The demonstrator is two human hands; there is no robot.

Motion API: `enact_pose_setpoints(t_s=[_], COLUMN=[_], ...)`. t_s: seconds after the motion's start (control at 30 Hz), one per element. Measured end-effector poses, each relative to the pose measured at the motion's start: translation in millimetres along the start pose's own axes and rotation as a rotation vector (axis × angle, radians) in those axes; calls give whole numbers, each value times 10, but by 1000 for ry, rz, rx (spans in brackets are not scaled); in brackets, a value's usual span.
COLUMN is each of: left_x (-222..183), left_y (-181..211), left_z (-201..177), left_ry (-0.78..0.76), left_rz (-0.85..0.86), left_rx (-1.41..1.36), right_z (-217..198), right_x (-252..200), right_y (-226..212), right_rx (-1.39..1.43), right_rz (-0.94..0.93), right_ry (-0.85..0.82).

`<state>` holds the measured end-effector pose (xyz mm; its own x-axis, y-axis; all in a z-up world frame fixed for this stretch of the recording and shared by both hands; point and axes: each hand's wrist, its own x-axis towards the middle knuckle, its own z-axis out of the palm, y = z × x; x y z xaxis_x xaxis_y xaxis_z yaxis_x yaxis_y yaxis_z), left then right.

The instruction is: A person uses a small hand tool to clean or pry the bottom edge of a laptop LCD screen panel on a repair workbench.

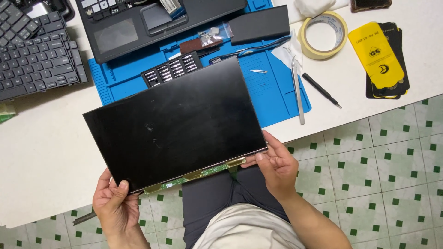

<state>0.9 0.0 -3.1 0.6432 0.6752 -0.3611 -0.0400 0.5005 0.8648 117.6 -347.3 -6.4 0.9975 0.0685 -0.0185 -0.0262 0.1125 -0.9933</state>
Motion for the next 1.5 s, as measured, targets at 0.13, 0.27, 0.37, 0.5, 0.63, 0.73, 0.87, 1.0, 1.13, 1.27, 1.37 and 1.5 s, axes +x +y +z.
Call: enact_pose_setpoints(t_s=[0.13, 0.27, 0.37, 0.5, 0.63, 0.73, 0.87, 1.0, 1.13, 1.27, 1.37, 1.5], left_x=[-10, -17, -20, -14, -26, -20, -32, -51, -89, -149, -179, -179], left_y=[23, 23, 22, 7, 26, 22, 21, 34, 69, 104, 135, 143], left_z=[64, 97, 118, 89, 124, 118, 120, 152, 229, 272, 299, 298], left_ry=[-12, -10, -32, -51, -34, -37, -20, -2, 20, 5, 13, 9], left_rz=[6, 5, 5, 15, 22, 30, 25, 18, 22, 13, 6, 12], left_rx=[-5, 5, 9, -7, 23, 9, 35, 59, 55, 50, 54, 48], right_z=[-22, -43, -53, -56, -42, -37, -32, -36, -78, -92, -125, -100], right_x=[-1, -7, -8, -7, -6, 1, 14, 43, 50, 77, 68, 67], right_y=[17, 35, 56, 65, 54, 40, 31, 5, 33, 45, 109, 113], right_rx=[13, 23, 22, 27, 26, 40, 19, -4, -2, 25, 82, 81], right_rz=[-13, 18, 16, 4, 9, 2, 19, 56, 52, 66, 61, 47], right_ry=[-18, -8, -4, -7, 12, 4, 51, 59, 28, 42, 24, 26])
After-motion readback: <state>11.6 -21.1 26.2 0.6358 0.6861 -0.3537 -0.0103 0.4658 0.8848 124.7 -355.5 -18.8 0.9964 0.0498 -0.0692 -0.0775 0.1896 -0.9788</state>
